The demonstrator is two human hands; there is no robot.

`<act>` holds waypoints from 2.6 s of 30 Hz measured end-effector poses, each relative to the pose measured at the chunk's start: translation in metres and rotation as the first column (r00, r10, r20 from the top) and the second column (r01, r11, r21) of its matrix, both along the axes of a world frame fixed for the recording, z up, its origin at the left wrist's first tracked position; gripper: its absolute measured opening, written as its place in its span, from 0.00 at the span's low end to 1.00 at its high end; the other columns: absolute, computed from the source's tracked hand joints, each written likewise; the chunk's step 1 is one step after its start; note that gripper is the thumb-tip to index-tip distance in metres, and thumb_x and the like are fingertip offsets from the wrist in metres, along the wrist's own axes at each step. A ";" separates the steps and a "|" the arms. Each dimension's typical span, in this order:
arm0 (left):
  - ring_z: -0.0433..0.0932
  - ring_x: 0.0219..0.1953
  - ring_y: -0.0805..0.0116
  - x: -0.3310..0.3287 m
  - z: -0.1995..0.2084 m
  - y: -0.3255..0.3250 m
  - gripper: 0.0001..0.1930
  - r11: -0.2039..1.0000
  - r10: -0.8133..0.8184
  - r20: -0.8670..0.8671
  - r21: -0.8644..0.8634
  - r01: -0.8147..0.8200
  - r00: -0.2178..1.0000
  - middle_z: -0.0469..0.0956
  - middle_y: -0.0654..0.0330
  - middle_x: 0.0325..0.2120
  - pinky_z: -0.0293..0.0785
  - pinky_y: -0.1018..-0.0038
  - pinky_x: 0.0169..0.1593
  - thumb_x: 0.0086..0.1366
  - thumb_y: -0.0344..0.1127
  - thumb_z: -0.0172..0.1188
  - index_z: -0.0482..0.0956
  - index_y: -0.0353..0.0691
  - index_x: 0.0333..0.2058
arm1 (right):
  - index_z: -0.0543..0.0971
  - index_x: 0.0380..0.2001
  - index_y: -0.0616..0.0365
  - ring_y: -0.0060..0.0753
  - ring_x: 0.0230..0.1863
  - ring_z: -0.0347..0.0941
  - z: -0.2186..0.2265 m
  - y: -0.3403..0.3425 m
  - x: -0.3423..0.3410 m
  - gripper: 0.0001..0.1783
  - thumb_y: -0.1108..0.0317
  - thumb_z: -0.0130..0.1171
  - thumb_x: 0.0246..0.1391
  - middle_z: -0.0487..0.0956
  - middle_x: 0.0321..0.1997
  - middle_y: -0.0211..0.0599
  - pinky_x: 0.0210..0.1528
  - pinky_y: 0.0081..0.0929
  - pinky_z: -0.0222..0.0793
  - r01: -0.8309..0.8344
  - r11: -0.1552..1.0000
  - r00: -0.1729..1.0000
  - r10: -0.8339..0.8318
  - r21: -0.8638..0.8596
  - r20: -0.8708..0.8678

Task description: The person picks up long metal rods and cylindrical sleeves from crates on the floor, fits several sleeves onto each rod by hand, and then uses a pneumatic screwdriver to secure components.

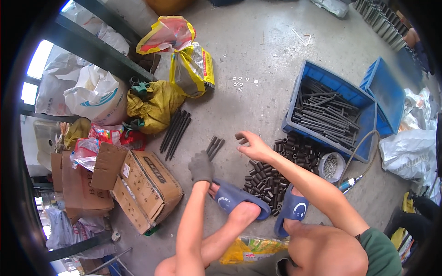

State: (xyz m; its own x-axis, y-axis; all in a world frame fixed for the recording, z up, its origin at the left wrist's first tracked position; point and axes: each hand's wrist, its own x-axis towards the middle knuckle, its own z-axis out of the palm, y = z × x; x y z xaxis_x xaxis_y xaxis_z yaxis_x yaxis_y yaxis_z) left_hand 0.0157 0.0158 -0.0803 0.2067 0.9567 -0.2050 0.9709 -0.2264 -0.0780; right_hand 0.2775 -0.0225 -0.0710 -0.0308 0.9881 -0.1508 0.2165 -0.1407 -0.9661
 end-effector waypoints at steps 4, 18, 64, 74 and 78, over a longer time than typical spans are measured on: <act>0.83 0.48 0.46 -0.008 -0.002 0.043 0.14 0.999 0.028 0.020 0.014 -0.028 0.999 0.82 0.49 0.44 0.81 0.51 0.49 0.61 0.38 0.67 0.80 0.43 0.45 | 0.78 0.57 0.66 0.41 0.52 0.82 0.027 -0.029 0.026 0.26 0.65 0.65 0.58 0.81 0.56 0.50 0.55 0.38 0.78 0.021 0.998 0.998 -0.024 -0.061 -0.058; 0.70 0.65 0.42 -0.048 -0.037 0.120 0.33 0.897 0.019 -0.106 0.441 0.030 0.994 0.72 0.42 0.64 0.68 0.44 0.64 0.65 0.53 0.63 0.71 0.45 0.65 | 0.80 0.55 0.66 0.22 0.49 0.79 0.105 -0.115 0.137 0.17 0.69 0.63 0.67 0.84 0.50 0.36 0.54 0.25 0.76 0.340 0.928 0.920 -0.362 -0.152 -0.152; 0.83 0.53 0.48 0.148 0.119 -0.055 0.17 0.982 -0.029 0.951 -0.031 0.188 0.308 0.83 0.46 0.50 0.77 0.61 0.59 0.69 0.36 0.64 0.82 0.37 0.54 | 0.80 0.33 0.62 0.58 0.38 0.79 0.117 -0.069 0.331 0.12 0.78 0.68 0.40 0.78 0.33 0.48 0.40 0.47 0.76 -0.169 0.975 0.382 -0.071 0.146 0.921; 0.81 0.53 0.57 0.203 0.202 -0.051 0.23 0.884 -0.159 0.986 0.120 0.451 0.050 0.83 0.49 0.49 0.77 0.63 0.57 0.66 0.33 0.67 0.78 0.40 0.59 | 0.86 0.40 0.58 0.42 0.32 0.82 0.275 -0.068 0.129 0.17 0.76 0.76 0.45 0.83 0.35 0.40 0.34 0.33 0.77 -0.291 0.746 0.841 -0.100 0.599 0.532; 0.81 0.40 0.77 0.153 0.164 -0.040 0.14 0.912 0.267 0.959 -0.283 0.297 0.096 0.87 0.62 0.40 0.78 0.76 0.45 0.74 0.31 0.64 0.82 0.34 0.55 | 0.84 0.43 0.60 0.49 0.38 0.82 0.216 -0.029 0.093 0.13 0.73 0.72 0.54 0.83 0.38 0.45 0.40 0.37 0.80 0.010 0.884 0.975 -0.111 0.467 0.190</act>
